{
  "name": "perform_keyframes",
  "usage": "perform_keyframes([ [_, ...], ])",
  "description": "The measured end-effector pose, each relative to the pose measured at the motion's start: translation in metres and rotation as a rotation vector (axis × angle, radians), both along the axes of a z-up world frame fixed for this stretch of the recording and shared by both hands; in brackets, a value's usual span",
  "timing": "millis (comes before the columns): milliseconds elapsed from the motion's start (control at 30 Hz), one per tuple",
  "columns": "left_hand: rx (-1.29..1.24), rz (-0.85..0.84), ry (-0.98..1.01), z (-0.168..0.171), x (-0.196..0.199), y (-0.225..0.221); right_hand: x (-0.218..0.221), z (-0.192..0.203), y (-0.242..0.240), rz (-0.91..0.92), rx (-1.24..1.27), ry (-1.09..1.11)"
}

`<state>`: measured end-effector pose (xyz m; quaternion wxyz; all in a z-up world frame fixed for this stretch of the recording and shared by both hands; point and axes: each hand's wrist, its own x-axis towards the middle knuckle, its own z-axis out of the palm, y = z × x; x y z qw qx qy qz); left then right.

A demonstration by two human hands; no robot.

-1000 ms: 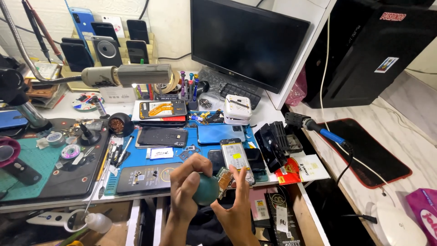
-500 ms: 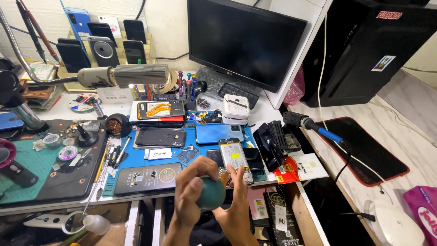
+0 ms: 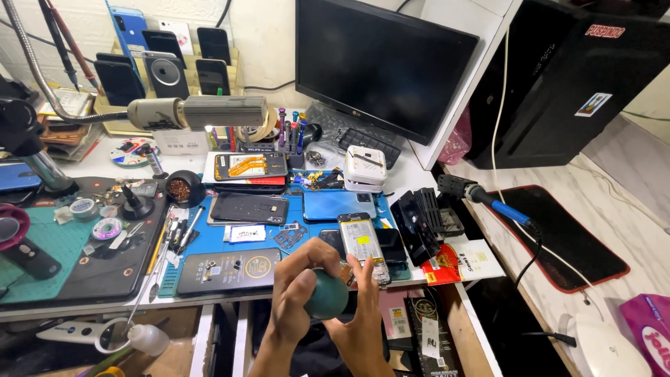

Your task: Repairing a mobile phone motherboard by cleaning and inspecting its components.

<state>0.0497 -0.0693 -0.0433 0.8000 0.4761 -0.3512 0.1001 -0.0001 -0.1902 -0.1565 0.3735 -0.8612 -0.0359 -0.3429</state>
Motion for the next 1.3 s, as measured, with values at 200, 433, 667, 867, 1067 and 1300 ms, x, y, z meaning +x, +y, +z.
perform_keyframes([
  [200, 0.129, 0.029, -0.023, -0.021, 0.008, -0.003, 0.0, 0.0, 0.0, 0.01, 0.054, 0.016],
  [433, -0.137, 0.067, 0.064, -0.008, 0.004, 0.011, -0.006, 0.013, 0.001, 0.003, 0.103, 0.076],
  [667, 0.111, 0.043, -0.051, 0.006, 0.001, 0.012, -0.003, 0.009, 0.001, -0.003, 0.106, 0.097],
  [867, -0.213, 0.178, 0.218, -0.045, 0.017, -0.003, -0.006, 0.013, 0.0, 0.02, 0.113, 0.104],
  [1067, -0.087, 0.224, 0.066, -0.005, 0.011, 0.013, -0.004, 0.012, 0.004, -0.002, 0.101, 0.051],
  [1300, 0.057, 0.242, 0.025, -0.016, 0.013, 0.009, -0.003, 0.006, 0.002, 0.014, 0.067, 0.01],
])
